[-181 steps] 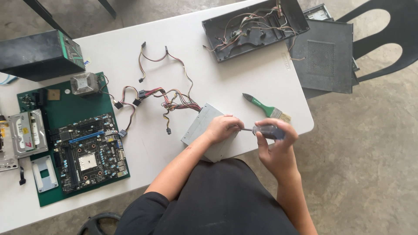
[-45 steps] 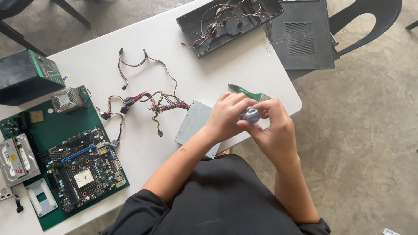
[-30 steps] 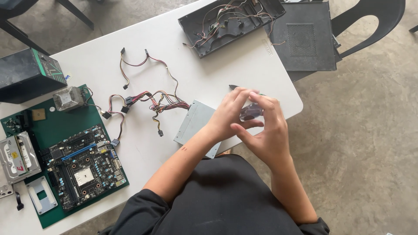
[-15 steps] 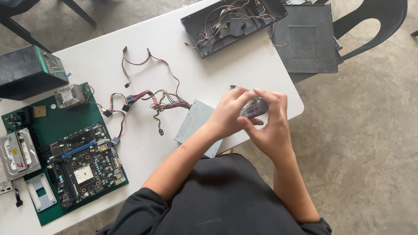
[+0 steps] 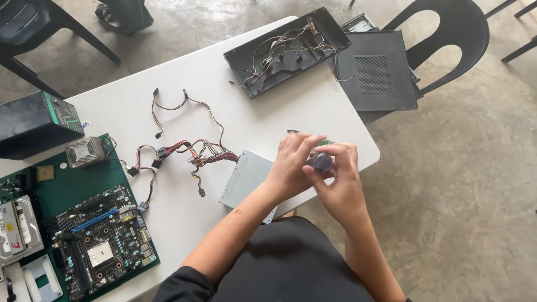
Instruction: Removing screws from a computer power supply unit using a screwdriver to open the casing for cleaning.
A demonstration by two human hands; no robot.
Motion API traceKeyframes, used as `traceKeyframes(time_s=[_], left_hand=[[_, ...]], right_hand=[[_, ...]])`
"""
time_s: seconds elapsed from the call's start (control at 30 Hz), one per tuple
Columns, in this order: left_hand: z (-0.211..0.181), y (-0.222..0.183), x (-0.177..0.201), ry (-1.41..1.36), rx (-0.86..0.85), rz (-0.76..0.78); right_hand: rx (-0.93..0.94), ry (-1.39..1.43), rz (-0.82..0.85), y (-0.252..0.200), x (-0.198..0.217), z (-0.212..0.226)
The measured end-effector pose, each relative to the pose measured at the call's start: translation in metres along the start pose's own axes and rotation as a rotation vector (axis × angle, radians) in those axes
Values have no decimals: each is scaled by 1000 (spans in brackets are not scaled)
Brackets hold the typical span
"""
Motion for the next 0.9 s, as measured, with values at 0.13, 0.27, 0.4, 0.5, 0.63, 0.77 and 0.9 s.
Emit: traceKeyframes(time_s=[0.13, 0.27, 0.4, 0.5, 0.63, 0.77, 0.9], left_hand=[[-28, 12, 39, -513, 132, 181], [-3, -9, 28, -320, 128, 293], [11, -16, 7, -49, -23, 158], [11, -15, 16, 85, 27, 228], [53, -47, 23, 262, 183, 576], [84, -96, -10, 360, 182, 668], [83, -98, -18, 381, 145, 614]], right_hand=[[8, 3, -103, 2, 3, 16], [-13, -36, -19, -2, 9, 28], [-85, -144, -112, -3, -1, 3], [-57, -172, -193, -2, -2, 3], [46, -32, -241, -6, 9, 4], [32, -47, -294, -14, 29, -12], [10, 15, -334, -15, 39, -18]])
Point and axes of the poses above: each hand's wrist, its own y-axis towards the middle knuckle, its own x-axis out of the back of the hand, z = x × y, the point moved 1 cm from there along y, towards the middle knuckle, and after that the axes turned 8 degrees about -x, right-handed, at the moved point
